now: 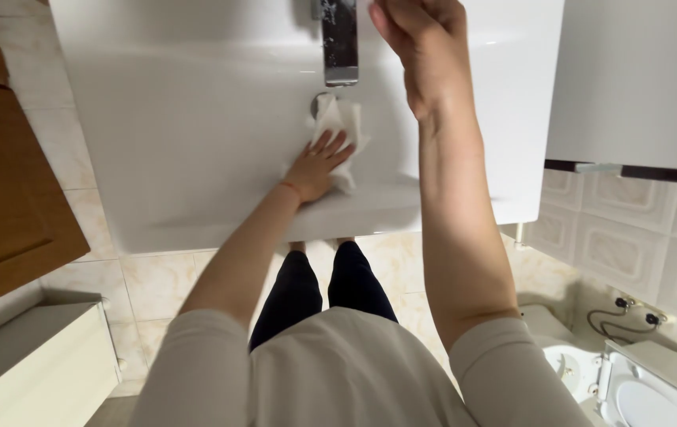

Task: Wipe down a bathroom sink and organize various toiletry products on a shelf.

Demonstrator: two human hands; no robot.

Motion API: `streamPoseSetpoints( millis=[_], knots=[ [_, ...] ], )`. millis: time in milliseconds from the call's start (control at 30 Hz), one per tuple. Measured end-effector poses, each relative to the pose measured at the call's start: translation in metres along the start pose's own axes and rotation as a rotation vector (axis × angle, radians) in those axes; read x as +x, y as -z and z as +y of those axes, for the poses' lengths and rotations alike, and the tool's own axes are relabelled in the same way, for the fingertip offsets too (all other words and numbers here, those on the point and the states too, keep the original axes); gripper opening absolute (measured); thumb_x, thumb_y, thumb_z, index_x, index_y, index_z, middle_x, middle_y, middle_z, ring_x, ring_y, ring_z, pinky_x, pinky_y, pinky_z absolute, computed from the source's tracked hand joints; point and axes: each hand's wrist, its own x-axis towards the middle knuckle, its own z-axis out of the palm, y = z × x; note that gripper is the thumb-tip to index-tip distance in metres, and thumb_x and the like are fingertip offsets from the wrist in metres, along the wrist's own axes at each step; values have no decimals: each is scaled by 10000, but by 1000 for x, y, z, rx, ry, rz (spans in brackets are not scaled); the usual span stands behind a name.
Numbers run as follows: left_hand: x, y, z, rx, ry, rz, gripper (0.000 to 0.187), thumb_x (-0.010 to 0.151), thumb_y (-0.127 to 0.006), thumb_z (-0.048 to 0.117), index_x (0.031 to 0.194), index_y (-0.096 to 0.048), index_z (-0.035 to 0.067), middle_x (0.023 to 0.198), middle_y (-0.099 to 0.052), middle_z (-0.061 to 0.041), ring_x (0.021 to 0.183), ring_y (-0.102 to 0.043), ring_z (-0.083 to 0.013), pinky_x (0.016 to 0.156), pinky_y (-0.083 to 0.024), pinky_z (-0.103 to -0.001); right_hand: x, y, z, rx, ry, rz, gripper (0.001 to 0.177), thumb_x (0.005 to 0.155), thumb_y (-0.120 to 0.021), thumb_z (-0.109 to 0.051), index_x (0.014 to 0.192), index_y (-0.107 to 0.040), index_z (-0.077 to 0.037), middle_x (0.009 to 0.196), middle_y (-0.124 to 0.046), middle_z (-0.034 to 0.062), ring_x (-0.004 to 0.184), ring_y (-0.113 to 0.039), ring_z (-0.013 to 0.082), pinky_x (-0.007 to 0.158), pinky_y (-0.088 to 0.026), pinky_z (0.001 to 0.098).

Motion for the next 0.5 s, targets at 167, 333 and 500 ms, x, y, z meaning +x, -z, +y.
streamPoseSetpoints(
  millis=[167, 333, 500],
  knots=[
    [10, -7, -35, -80, 39, -163, 769, 885, -557, 89, 1589, -367, 334, 1732, -93, 61, 1586, -80, -197, 1280, -198, -483, -10, -17, -18, -123, -31, -64, 296, 1081, -637, -100, 1347, -588, 21, 1317, -668, 61, 1234, -636, 183, 1109, -575, 359],
    [23, 105, 3, -106, 385, 242, 498, 891, -606, 233, 1386, -601, 294, 1418, -560, -138, 1263, -513, -412, 922, -475, -563, -54, 23, 15, -433, -153, -67, 341, 1073, -594, -177, 1362, -596, 5, 1202, -713, 117, 1090, -702, 202, 919, -597, 324],
    [72, 110, -2, -626, -44, 373, 213, 999, -583, 186, 1156, -696, 96, 1110, -735, -159, 1054, -704, -328, 918, -558, -408, -66, 49, 60, -776, 153, -8, 358, 976, -710, -125, 1271, -608, 50, 1085, -708, 150, 973, -690, 254, 878, -587, 353]
  ],
)
